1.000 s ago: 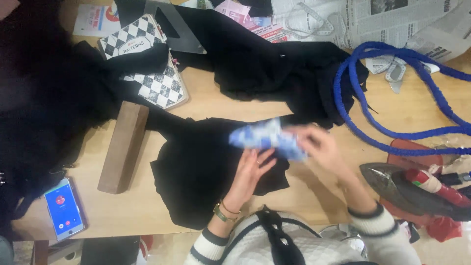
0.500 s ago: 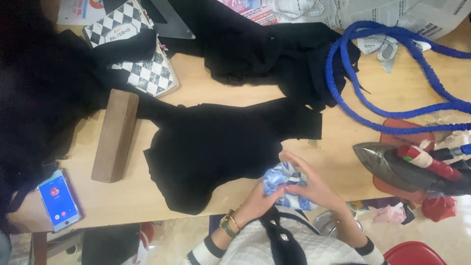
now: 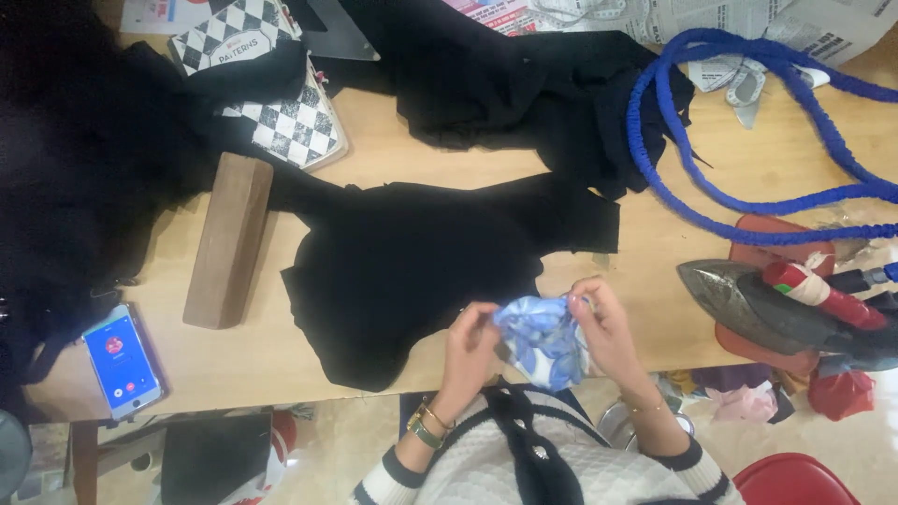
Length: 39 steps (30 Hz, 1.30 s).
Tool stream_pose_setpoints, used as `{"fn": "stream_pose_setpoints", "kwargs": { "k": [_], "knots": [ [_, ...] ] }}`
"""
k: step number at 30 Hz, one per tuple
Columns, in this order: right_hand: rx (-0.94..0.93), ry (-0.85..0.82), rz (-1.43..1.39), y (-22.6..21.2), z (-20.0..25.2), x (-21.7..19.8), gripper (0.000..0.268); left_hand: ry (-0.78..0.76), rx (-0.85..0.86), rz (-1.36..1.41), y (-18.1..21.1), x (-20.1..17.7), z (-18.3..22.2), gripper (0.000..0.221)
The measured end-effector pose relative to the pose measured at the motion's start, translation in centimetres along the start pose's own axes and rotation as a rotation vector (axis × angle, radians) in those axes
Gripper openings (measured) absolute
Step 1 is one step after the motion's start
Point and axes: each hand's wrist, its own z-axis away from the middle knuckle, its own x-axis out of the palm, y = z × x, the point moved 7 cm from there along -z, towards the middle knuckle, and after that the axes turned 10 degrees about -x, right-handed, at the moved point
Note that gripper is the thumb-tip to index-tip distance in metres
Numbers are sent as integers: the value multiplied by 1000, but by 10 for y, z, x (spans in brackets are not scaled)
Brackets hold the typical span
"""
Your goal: The person is ironing and pressing various pieces of fabric on a workbench using a steam iron and a wooden clapper.
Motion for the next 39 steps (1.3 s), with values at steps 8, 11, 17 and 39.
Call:
{"fn": "stream_pose_setpoints", "kwargs": {
  "k": [8,11,17,39],
  "knots": [
    [-74,157,147,-36,-18,6,5,-209,-27,187,50,24,8,55],
    [-128,196,266,-54,-19,10,4,-183,27,93,72,32,16,70],
    [-244,264,523,-54,-9,6,4,-28,147,-92,81,38,24,66],
    [12,-720,507,-73,-14,15,22,-505,221,-523,117,25,33,36]
  ]
}}
